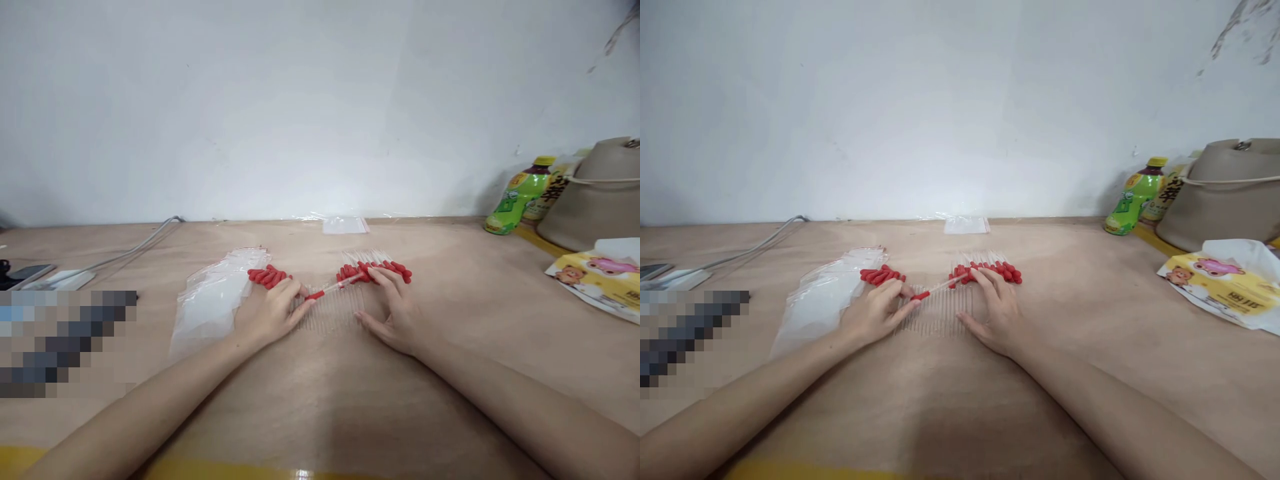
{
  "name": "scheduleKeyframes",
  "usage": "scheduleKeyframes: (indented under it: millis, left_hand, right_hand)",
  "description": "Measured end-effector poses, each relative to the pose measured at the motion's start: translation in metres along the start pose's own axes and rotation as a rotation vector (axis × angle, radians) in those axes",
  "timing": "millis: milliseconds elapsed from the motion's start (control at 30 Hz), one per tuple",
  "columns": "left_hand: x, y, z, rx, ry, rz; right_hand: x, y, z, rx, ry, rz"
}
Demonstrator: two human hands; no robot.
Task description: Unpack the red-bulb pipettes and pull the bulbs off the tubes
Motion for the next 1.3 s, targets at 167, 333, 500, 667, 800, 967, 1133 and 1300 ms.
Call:
scheduleKeyframes:
  millis: [167,333,500,667,800,967,1133,1300]
  left_hand:
    - [0.010,-0.006,0.020,0.074,-0.160,0.024]
    - [0.026,-0.007,0.023,0.139,-0.277,0.061]
    - [0.036,-0.004,0.024,0.177,-0.315,0.057]
    - [0.049,-0.010,0.022,0.178,-0.406,0.008]
    - [0.055,-0.011,0.023,0.215,-0.457,-0.012]
    - [0.063,-0.009,0.026,0.241,-0.491,-0.071]
    - [0.071,-0.009,0.027,0.225,-0.527,-0.119]
    - [0.071,-0.014,0.027,0.171,-0.511,-0.116]
  right_hand:
    - [-0.013,-0.011,0.003,-0.110,0.153,0.018]
    - [-0.026,-0.013,0.003,-0.102,0.281,-0.004]
    - [-0.035,-0.013,0.003,-0.091,0.331,-0.028]
    - [-0.043,-0.018,0.004,-0.136,0.336,-0.037]
    - [-0.048,-0.021,0.002,-0.163,0.330,-0.041]
    - [-0.053,-0.026,0.004,-0.176,0.351,-0.077]
    - [-0.059,-0.024,0.008,-0.139,0.408,-0.193]
    - [-0.064,-0.022,0.012,-0.127,0.454,-0.204]
Point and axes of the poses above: each hand's wrist, its own z-axis away from the middle knuckle, its own y-axis out of the back of the hand, x = y × z, the point moved 10 cm from there along -z, towards the middle knuckle, and after that the axes turned 5 degrees about -z, right-handed, at the moved point
